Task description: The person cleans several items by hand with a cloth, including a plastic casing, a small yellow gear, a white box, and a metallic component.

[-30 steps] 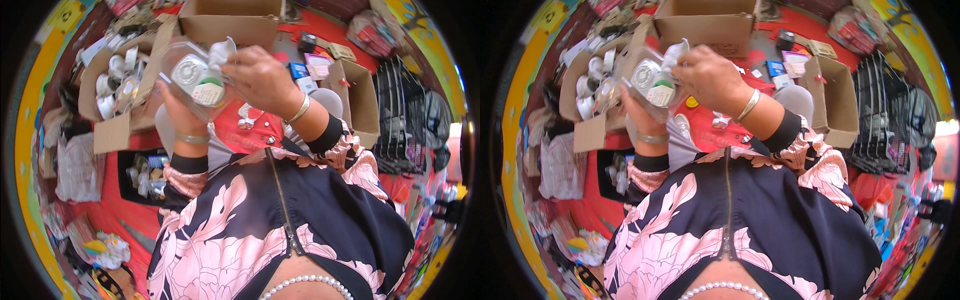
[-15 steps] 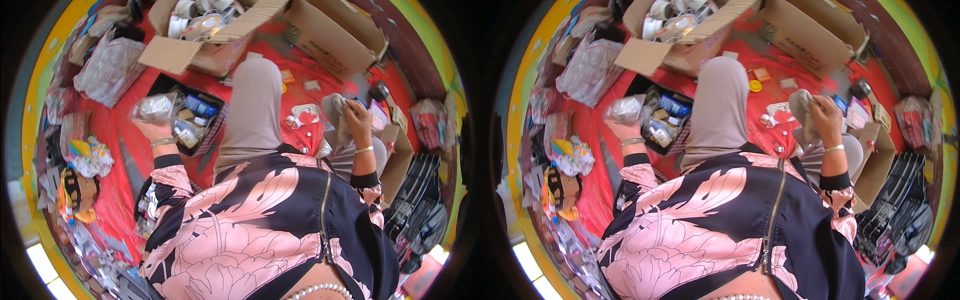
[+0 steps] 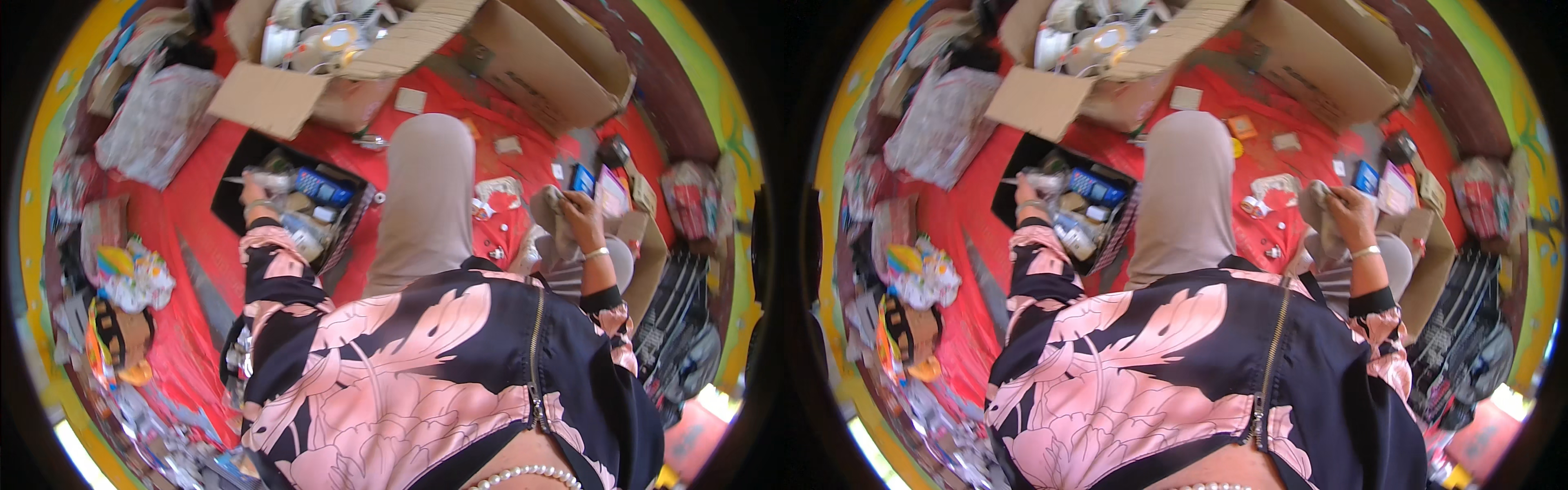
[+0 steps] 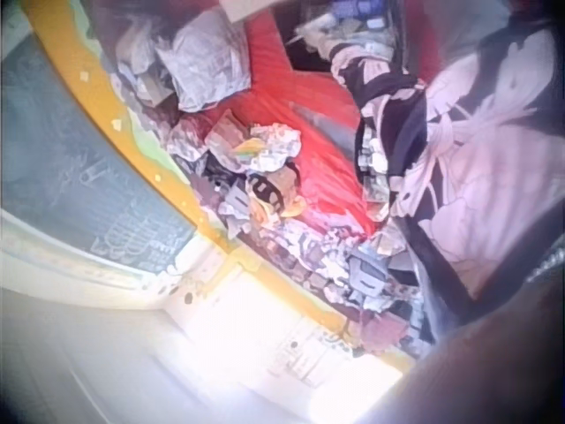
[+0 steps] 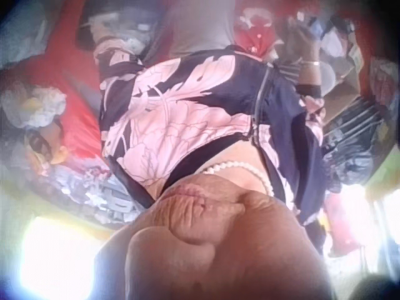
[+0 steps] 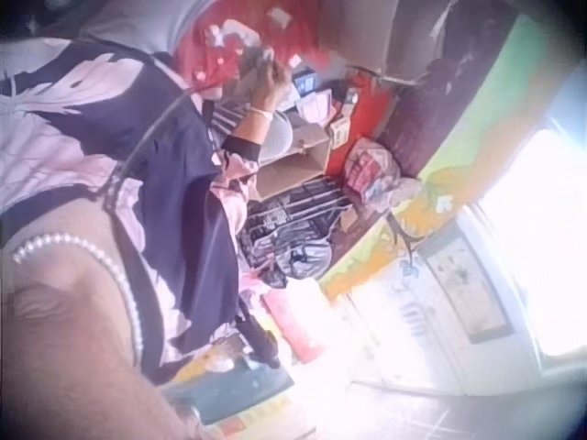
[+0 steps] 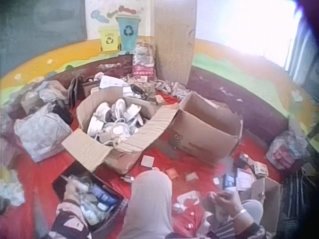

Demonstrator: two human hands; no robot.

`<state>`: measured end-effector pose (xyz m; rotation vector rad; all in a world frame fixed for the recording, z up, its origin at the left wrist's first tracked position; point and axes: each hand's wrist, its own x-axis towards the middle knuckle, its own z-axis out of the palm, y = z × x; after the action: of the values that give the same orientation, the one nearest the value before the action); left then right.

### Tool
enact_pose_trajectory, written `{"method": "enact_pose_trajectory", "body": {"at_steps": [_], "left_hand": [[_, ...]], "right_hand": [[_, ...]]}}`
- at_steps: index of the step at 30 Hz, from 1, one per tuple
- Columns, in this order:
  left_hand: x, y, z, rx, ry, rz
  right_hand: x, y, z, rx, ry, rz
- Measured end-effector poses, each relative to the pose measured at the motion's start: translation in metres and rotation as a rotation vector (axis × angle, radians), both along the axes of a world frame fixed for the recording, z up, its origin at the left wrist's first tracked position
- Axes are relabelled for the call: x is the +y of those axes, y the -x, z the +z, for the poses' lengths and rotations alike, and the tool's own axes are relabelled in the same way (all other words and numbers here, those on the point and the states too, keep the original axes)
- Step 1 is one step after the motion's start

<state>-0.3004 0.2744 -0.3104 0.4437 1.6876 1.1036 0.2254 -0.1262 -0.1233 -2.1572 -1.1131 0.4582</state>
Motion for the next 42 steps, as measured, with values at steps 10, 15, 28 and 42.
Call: {"method": "enact_pose_trajectory", "body": {"at_steps": [10, 15, 28, 42], "left_hand": [[0.103, 0.038, -0.022, 1.186, 0.186, -0.854], [0.001, -0.12, 0.151, 1.114, -0.31, -1.267], [-0.074, -0.398, 0.267, 0.997, -0.942, -2.111], [0.007, -0.493, -0.077, 1.19, 0.239, -1.013]], "right_hand": [[-0.002, -0.023, -0.001, 0.037, 0.046, -0.143], [-0.01, -0.054, -0.014, 0.366, -0.109, -0.291], [-0.014, -0.047, 0.033, 0.543, -0.255, -0.176], [-0.005, -0.074, 0.051, 0.883, -0.125, -0.469]]}}
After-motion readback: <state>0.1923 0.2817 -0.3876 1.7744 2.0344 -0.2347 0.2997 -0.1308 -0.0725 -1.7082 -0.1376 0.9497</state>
